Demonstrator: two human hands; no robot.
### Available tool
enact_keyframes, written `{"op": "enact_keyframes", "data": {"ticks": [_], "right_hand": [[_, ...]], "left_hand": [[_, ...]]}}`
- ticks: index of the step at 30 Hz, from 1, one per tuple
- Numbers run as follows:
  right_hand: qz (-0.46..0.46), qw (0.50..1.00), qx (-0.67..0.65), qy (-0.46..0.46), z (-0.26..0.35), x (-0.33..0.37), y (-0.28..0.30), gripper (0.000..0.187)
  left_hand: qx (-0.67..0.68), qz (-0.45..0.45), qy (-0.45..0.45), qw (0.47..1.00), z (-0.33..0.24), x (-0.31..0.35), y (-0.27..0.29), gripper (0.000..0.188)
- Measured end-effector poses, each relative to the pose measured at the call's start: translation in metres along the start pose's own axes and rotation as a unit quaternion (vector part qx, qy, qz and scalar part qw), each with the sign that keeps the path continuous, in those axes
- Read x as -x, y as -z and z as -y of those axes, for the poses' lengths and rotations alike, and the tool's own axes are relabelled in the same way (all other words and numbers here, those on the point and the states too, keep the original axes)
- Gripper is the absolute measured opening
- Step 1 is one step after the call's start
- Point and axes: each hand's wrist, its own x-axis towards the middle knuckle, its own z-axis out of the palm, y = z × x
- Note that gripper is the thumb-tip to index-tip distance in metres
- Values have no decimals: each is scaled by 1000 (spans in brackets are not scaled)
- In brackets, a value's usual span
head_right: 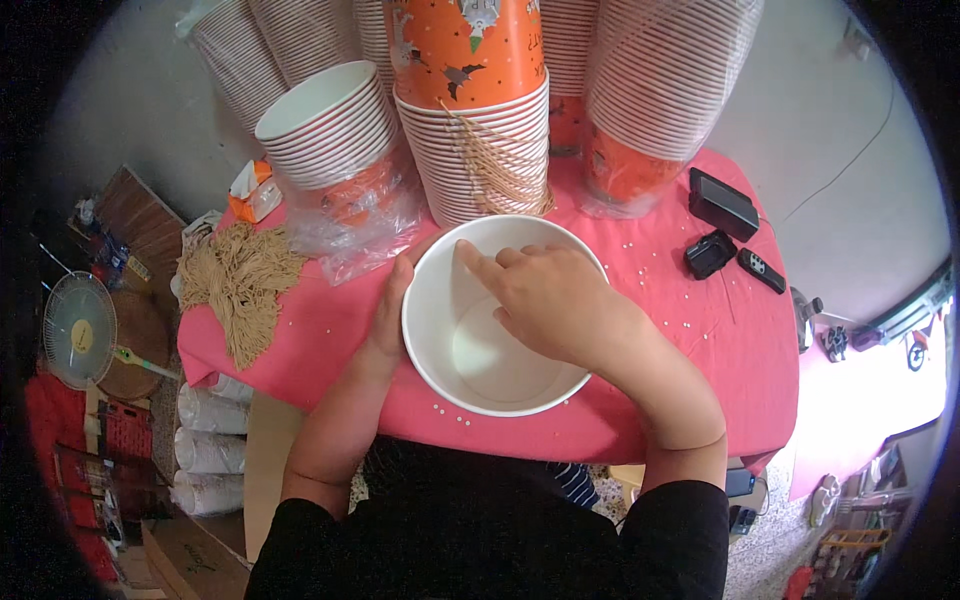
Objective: Tying thin strings through pre-punched holes in the rims of paper bowls for packaging.
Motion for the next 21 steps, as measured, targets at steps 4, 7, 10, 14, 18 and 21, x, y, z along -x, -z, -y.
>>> {"op": "enact_keyframes", "data": {"ticks": [4, 7, 10, 14, 18, 21], "right_hand": [[0, 1000, -5, 9, -2, 0, -1, 72], [18, 1000, -10, 0, -1, 0, 2, 74], [44, 999, -17, -12, -1, 1, 3, 78], [56, 998, -14, -4, -2, 2, 2, 84], [-4, 999, 4, 43, -7, 4, -5, 78], [2, 999, 5, 39, -6, 4, -4, 79]], "left_hand": [[28, 6, 14, 1000, 5, -1, 0, 73], [48, 16, 12, 999, 5, -1, -4, 78], [52, -1, 46, 998, 4, 0, -7, 85], [72, 15, 13, 997, 5, -2, -11, 93], [52, 10, 13, 998, 3, -1, -11, 97], [39, 12, 9, 999, 2, 0, -11, 101]]}}
